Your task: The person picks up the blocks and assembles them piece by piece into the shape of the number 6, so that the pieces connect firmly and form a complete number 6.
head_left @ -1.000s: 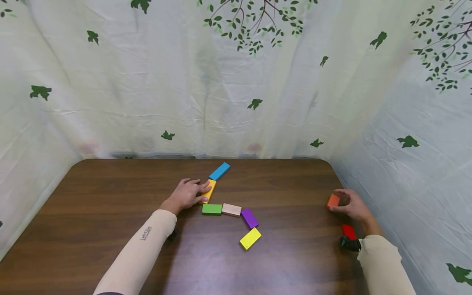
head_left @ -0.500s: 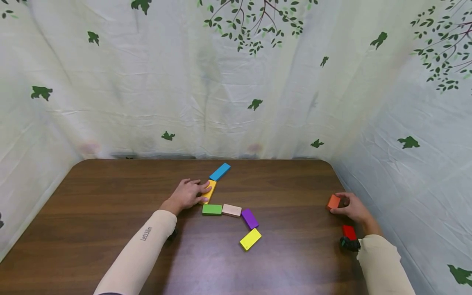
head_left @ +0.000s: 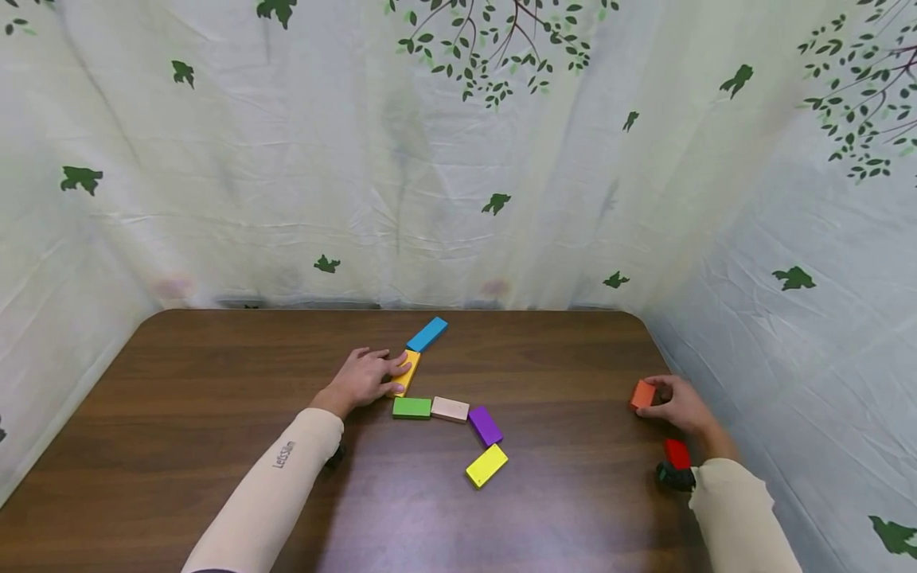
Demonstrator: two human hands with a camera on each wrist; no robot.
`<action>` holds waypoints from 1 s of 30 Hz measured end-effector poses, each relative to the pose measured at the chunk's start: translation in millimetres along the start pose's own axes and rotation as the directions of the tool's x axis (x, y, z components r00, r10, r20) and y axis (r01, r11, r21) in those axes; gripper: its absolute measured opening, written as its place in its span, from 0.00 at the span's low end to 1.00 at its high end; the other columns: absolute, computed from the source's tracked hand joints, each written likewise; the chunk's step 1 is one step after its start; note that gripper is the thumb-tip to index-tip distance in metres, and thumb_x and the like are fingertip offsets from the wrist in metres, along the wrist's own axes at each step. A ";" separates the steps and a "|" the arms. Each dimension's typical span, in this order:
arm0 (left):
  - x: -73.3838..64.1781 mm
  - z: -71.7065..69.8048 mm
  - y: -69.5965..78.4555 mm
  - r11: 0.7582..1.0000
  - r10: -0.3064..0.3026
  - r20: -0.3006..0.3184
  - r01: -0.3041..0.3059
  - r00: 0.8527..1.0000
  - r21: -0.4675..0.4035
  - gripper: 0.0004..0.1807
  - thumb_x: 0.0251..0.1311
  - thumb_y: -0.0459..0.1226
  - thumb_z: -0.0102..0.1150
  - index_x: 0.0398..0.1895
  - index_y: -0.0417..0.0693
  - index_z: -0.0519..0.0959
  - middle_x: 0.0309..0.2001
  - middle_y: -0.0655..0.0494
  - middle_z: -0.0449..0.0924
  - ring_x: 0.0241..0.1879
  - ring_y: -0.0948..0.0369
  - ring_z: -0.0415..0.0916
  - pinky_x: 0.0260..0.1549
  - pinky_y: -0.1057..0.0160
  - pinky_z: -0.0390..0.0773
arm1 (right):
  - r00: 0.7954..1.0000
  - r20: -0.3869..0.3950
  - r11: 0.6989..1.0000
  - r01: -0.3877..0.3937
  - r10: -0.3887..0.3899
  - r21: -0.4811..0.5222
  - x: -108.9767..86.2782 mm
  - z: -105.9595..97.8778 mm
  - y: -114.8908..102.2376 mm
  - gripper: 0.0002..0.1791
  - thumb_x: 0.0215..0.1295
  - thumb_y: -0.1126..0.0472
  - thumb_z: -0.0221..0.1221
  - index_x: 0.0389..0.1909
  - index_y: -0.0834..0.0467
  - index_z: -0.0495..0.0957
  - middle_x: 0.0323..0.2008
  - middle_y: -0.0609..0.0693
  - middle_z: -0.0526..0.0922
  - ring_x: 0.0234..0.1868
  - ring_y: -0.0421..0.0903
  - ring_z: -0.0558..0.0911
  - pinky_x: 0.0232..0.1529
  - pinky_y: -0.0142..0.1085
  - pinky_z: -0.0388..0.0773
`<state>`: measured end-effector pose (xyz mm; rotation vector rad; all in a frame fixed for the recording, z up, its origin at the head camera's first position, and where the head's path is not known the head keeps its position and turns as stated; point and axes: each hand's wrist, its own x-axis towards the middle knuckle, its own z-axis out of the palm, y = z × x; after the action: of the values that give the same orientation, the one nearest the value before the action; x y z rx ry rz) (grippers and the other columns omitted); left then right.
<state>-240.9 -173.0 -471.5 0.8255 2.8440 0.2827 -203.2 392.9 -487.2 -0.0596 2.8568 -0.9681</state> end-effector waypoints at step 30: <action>-1.2 -1.1 1.7 1.000 -0.011 0.000 0.011 1.000 -0.005 0.31 0.62 0.49 0.58 0.67 0.50 0.69 0.69 0.52 0.64 0.67 0.41 0.61 0.63 0.36 0.54 | 0.942 0.152 0.953 0.301 -0.300 0.013 26.3 45.0 -81.7 0.34 0.44 0.54 0.76 0.54 0.60 0.76 0.49 0.54 0.76 0.47 0.54 0.74 0.49 0.50 0.72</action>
<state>-239.3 -172.3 -470.0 0.8084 2.8454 0.2885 -223.7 298.8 -475.6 -0.5619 2.7599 -0.9510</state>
